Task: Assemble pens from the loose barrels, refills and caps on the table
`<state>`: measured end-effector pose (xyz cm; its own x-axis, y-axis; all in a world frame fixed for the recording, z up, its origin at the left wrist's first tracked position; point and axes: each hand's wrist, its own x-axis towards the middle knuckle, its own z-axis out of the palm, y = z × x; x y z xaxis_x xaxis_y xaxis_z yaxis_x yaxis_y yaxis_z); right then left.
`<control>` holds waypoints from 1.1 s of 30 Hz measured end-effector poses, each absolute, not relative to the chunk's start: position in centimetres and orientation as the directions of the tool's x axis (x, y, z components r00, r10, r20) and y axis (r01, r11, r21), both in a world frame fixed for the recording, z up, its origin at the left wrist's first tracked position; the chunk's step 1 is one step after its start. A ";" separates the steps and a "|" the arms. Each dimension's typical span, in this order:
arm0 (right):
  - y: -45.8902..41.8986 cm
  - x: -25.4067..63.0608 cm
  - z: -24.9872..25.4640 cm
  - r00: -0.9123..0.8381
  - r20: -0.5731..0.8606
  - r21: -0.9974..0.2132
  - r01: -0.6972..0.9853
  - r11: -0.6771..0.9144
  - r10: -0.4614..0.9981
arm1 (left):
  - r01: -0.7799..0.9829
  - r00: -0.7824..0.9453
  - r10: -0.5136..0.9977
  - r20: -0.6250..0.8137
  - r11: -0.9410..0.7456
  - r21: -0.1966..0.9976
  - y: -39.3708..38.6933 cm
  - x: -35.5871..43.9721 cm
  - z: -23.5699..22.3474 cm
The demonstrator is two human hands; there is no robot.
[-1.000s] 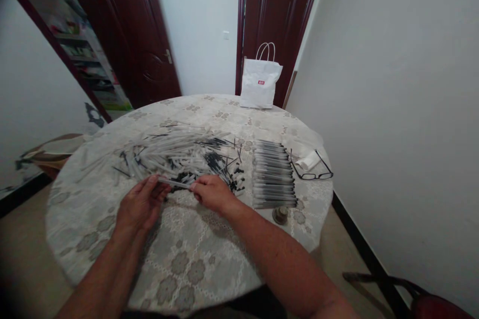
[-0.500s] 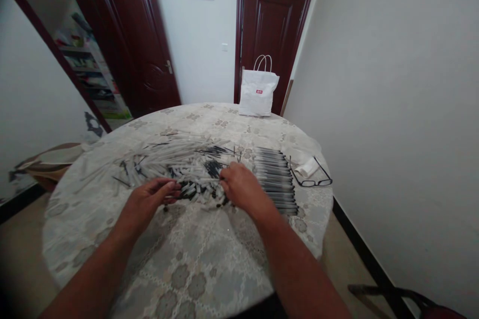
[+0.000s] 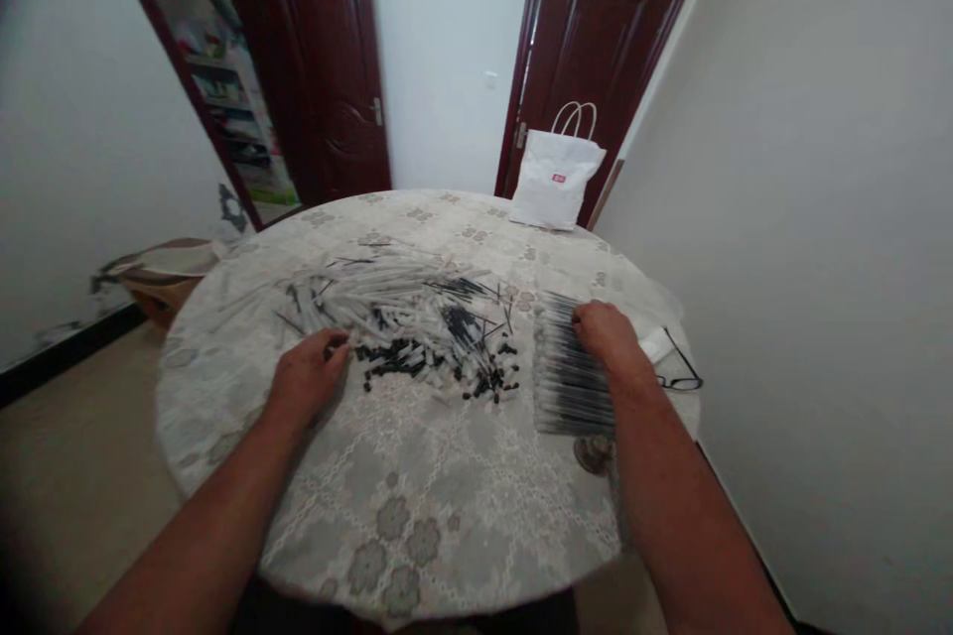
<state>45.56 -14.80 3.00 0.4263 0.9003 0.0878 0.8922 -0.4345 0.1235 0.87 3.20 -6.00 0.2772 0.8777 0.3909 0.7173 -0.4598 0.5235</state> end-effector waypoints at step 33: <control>-10.7 28.8 0.4 0.289 -0.112 0.101 0.955 -0.278 0.951 | 0.797 0.248 0.846 0.472 -0.455 0.396 2.0 1.2 -6.5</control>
<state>28.84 -10.68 0.38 0.2890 0.9507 -0.1122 0.9551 -0.2784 0.1009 1.19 1.96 -6.52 0.2480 0.8457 0.4724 0.7975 -0.4551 0.3961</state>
